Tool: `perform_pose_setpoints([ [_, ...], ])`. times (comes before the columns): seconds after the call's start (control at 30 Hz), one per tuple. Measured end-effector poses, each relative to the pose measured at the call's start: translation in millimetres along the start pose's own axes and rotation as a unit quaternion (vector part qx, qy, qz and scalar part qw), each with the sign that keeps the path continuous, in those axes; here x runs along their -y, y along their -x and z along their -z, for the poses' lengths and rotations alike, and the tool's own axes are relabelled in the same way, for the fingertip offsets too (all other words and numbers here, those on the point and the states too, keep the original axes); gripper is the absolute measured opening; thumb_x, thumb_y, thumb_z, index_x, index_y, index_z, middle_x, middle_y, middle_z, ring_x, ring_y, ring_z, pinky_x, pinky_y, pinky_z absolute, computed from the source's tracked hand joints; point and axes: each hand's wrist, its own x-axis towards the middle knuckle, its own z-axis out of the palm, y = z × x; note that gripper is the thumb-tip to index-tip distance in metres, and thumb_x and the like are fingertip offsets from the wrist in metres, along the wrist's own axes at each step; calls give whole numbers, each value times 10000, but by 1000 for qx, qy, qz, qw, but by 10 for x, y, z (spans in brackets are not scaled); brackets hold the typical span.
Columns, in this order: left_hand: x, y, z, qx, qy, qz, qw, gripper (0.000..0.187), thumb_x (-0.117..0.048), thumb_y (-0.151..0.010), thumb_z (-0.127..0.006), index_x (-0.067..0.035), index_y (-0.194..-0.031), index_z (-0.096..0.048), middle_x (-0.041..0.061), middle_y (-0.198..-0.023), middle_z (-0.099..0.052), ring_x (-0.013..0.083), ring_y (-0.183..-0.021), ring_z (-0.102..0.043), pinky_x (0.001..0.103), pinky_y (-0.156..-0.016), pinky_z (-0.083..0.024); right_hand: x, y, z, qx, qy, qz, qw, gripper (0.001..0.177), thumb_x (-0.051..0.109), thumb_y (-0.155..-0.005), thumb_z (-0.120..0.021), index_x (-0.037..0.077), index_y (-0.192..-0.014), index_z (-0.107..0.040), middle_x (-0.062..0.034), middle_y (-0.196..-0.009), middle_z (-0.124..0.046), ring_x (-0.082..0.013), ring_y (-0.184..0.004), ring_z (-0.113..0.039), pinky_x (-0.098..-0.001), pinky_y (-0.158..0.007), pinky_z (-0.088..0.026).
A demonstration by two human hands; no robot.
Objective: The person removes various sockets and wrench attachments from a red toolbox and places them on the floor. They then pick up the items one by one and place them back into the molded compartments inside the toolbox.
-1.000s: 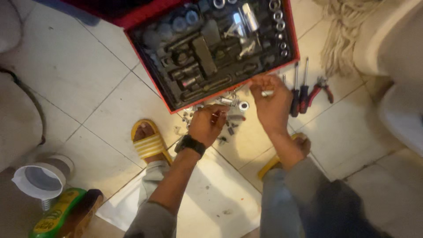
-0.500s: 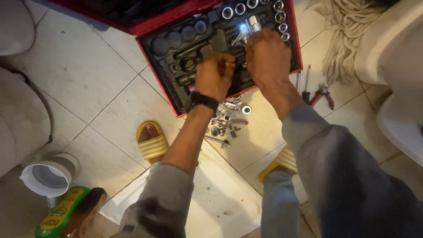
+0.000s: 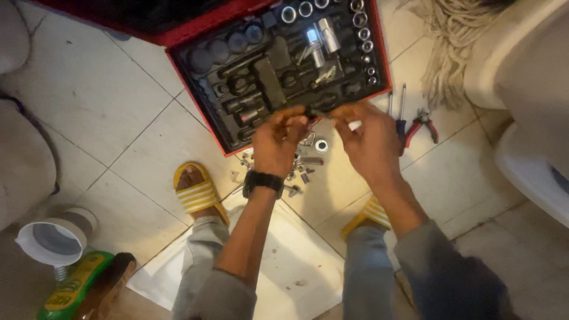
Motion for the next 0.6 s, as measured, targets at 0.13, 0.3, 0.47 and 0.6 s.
perform_pose_setpoints([
  [0.13, 150, 215, -8, 28, 67, 81, 994, 174, -52, -983, -681, 20, -1133, -730, 86, -895, -760, 130, -775, -701, 268, -722, -583, -197, 370, -42, 43, -95, -59, 993, 176, 82, -887, -786, 15, -1042, -741, -88, -970, -774, -151, -827, -747, -281, -686, -593],
  [0.3, 549, 507, 38, 36, 32, 75, 996, 172, -43, -969, -682, 45, -1109, -729, 94, -991, -746, 137, -865, -695, 279, -750, -594, -621, 750, -269, 71, -206, -122, 968, 159, 31, -870, -783, 10, -1025, -753, -62, -939, -787, -112, -846, -729, -261, -765, -586],
  [0.47, 1250, 738, -3, 34, 183, 167, 968, 184, -7, -945, -681, 96, -1097, -704, 118, -967, -737, 212, -839, -710, 335, -773, -614, -1201, 1079, -624, 84, -356, -196, 910, 218, 11, -853, -761, -16, -1069, -748, -55, -980, -789, -111, -884, -735, -251, -828, -594],
  [0.6, 1927, 941, -108, -12, 193, 221, 956, 241, 13, -916, -693, 97, -1142, -697, 112, -964, -729, 212, -864, -711, 342, -806, -626, -1655, 1334, -972, 103, -360, -251, 893, 225, 1, -861, -751, -32, -1083, -746, -70, -959, -783, -116, -849, -725, -248, -791, -590],
])
